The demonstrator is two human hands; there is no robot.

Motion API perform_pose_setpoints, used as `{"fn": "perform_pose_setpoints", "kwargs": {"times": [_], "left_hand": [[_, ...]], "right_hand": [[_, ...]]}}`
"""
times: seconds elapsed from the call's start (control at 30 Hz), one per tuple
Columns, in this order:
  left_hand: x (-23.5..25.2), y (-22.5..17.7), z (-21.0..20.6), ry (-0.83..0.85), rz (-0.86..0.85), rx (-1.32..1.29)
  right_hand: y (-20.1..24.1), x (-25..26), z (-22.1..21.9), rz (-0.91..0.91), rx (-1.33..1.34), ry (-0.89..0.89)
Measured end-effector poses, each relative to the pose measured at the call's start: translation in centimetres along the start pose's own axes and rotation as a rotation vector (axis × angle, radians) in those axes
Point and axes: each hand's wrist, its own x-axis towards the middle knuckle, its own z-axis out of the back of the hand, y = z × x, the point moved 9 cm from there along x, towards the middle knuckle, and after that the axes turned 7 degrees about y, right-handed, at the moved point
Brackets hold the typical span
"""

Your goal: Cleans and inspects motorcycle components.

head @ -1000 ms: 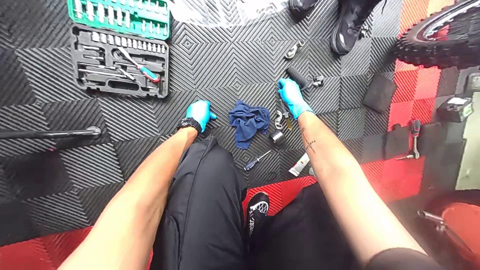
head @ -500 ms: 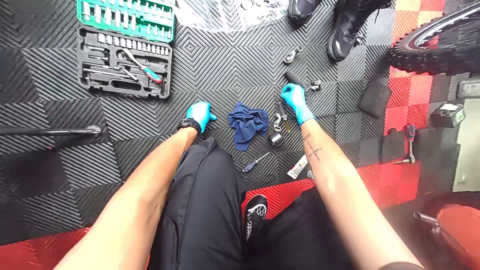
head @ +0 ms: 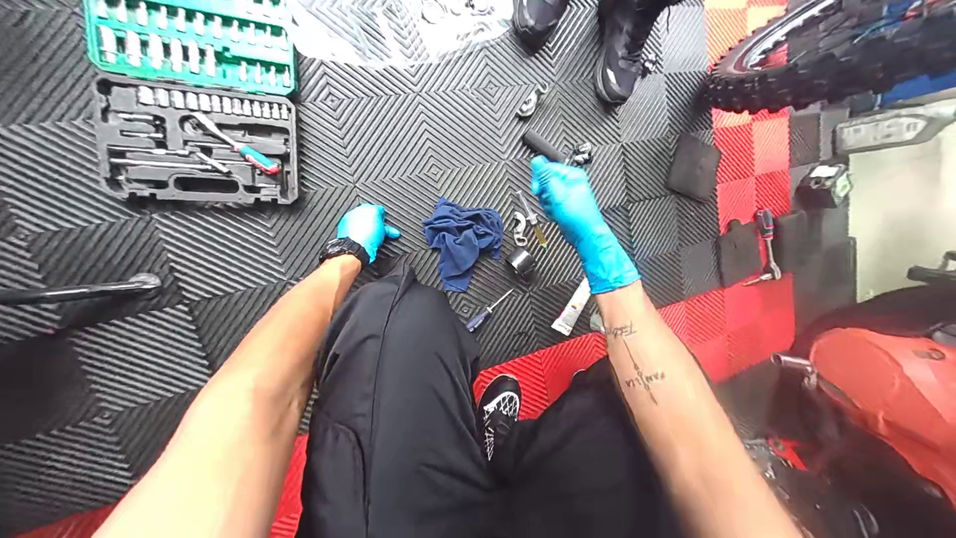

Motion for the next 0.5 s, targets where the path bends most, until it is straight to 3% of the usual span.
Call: {"fn": "perform_pose_setpoints", "kwargs": {"times": [0.03,0.1,0.17,0.33,0.43,0.5], "left_hand": [[-0.2,-0.3,0.3,0.001,0.006,-0.008],[-0.8,-0.6,0.4,0.005,0.015,-0.007],[-0.5,-0.4,0.2,0.007,0.02,0.026],[-1.2,-1.1,-0.1,0.049,0.026,0.065],[-3.1,-3.2,-4.5,0.162,-0.028,0.108],[-7.8,-7.6,-8.6,0.349,-0.091,0.087]], "right_hand": [[-0.2,-0.2,-0.9,0.009,-0.241,0.049],[-4.9,-0.9,-2.6,-0.151,-0.727,0.16],[-10.1,-2.9,-3.8,-0.313,-1.027,0.259],[-14.2,-8.2,-10.9,-0.152,-1.21,0.474],[-16.5,-9.4,-8.8,-0.354,-1.213,0.56],[-17.7,-10.5,-5.0,-0.566,-1.192,0.633]]}}
